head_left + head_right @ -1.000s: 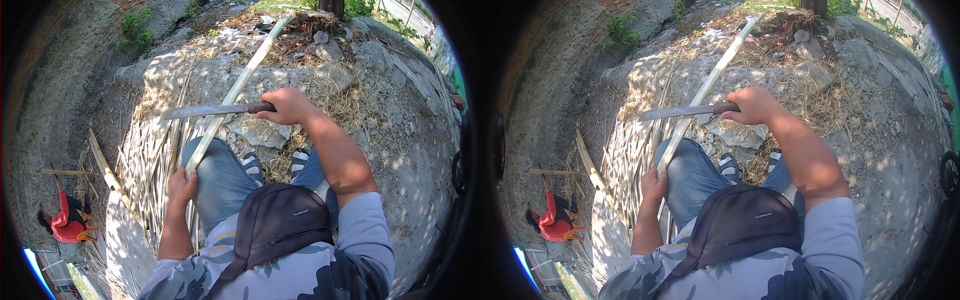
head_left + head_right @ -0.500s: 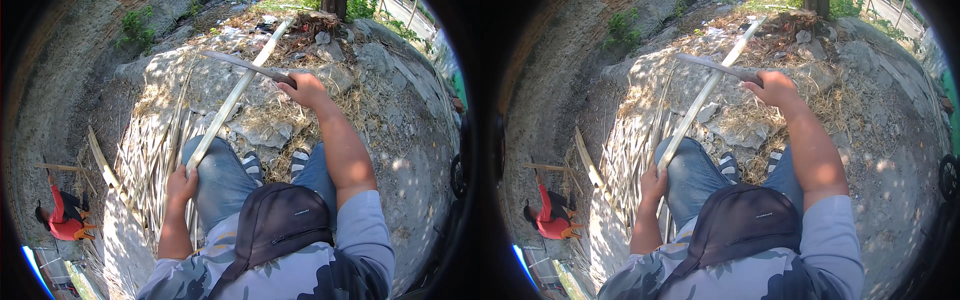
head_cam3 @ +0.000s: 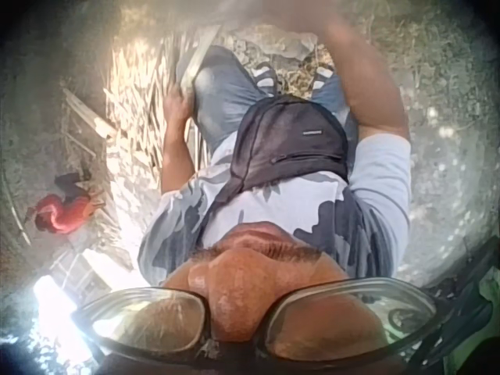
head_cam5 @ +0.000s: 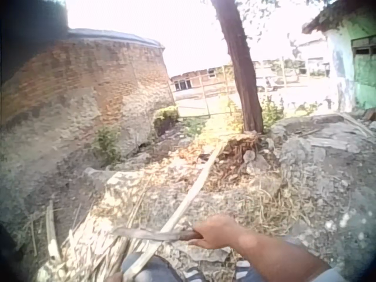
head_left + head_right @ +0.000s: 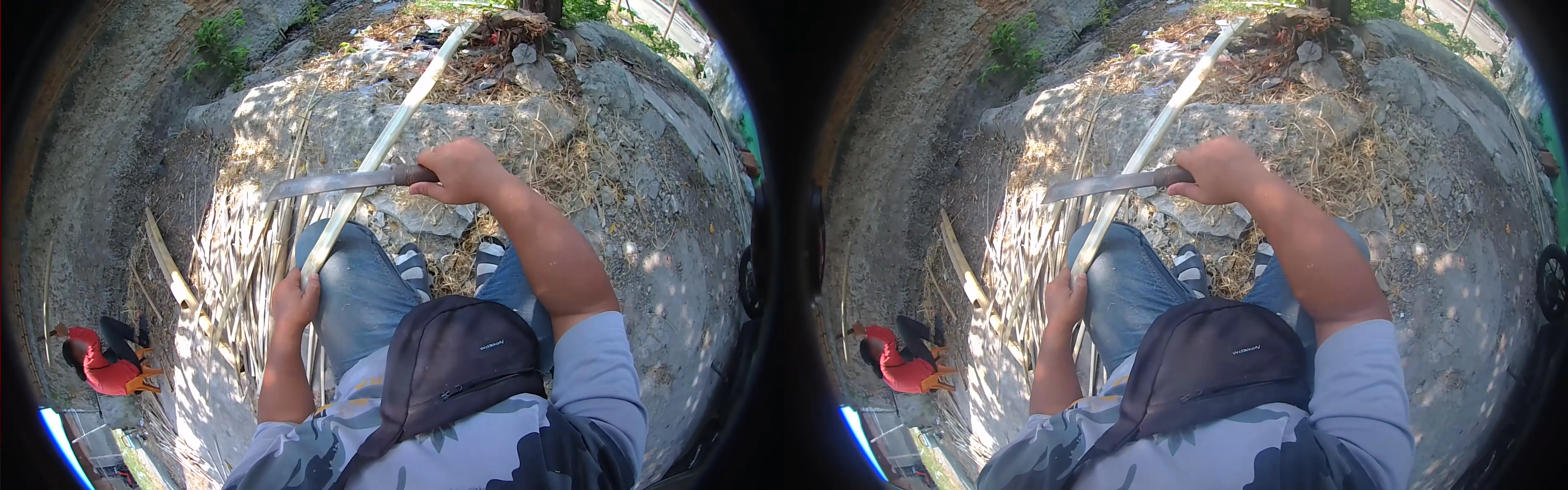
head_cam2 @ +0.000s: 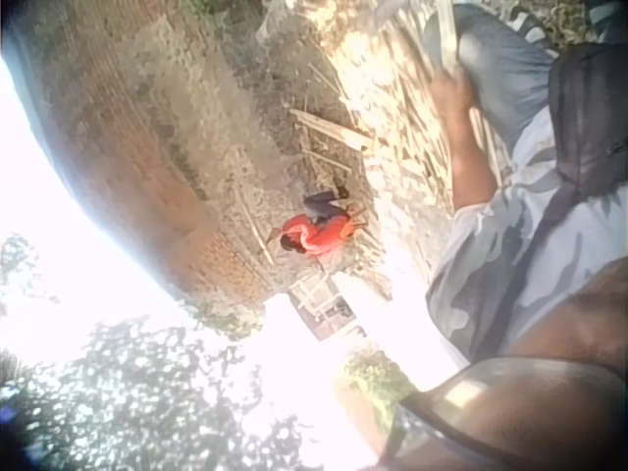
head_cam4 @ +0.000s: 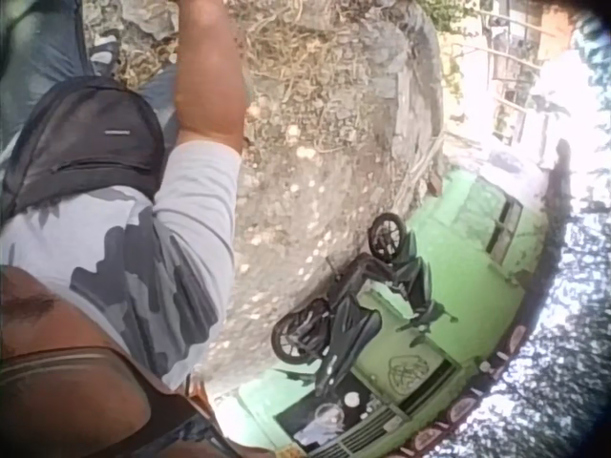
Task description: The person shaves a bamboo strip with a machete, then picks up another bamboo strip from the pile and shaves along its length.
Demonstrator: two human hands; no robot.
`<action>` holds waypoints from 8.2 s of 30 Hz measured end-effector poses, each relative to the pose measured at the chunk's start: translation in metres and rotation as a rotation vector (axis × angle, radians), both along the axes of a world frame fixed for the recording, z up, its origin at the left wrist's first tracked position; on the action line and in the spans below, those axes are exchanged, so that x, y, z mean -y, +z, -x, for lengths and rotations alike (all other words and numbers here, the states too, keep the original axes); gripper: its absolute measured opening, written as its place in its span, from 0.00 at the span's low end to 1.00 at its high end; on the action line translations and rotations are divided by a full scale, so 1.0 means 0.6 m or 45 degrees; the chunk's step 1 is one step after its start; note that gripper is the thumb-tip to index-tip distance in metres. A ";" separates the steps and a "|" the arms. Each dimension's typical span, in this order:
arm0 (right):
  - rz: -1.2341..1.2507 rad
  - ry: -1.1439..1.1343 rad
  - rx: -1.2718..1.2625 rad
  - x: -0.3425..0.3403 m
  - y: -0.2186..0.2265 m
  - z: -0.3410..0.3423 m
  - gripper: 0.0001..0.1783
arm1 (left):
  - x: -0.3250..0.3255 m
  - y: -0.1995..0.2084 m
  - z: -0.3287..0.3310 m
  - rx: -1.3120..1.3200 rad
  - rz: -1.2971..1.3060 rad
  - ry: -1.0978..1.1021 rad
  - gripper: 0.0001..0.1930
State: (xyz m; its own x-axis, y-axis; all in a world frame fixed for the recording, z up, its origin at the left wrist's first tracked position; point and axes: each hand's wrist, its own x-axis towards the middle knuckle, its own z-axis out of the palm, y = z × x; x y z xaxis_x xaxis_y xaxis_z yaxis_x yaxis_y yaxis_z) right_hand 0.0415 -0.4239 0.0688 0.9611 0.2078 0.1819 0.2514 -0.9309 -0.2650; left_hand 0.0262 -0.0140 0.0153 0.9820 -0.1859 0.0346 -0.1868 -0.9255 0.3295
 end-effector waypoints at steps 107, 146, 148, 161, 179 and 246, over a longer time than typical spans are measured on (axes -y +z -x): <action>0.032 -0.093 0.047 0.033 -0.025 -0.015 0.08 | 0.001 0.003 -0.001 -0.061 0.139 -0.011 0.21; -0.045 -0.325 -0.282 0.064 -0.031 -0.018 0.14 | 0.008 0.018 0.003 -0.048 0.049 -0.010 0.23; -0.056 -0.323 -0.314 0.064 -0.033 -0.021 0.15 | 0.007 0.017 0.002 -0.054 0.031 -0.007 0.23; -0.178 -0.287 -0.283 0.072 -0.048 -0.024 0.16 | 0.011 0.020 0.003 -0.037 -0.024 0.010 0.23; -0.132 -0.299 -0.305 0.068 -0.039 -0.024 0.13 | 0.005 0.007 0.000 -0.011 0.032 0.017 0.22; -0.105 -0.699 -0.238 0.120 -0.030 -0.018 0.11 | -0.043 0.012 0.061 -0.025 0.167 -0.126 0.22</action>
State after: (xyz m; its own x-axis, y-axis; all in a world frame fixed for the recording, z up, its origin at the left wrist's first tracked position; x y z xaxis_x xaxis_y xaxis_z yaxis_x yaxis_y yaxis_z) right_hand 0.0526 -0.4957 0.0509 0.9414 -0.3373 -0.0067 -0.3198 -0.8860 -0.3357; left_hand -0.0104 0.0116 0.0224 0.9599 -0.2766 0.0458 -0.2670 -0.8519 0.4505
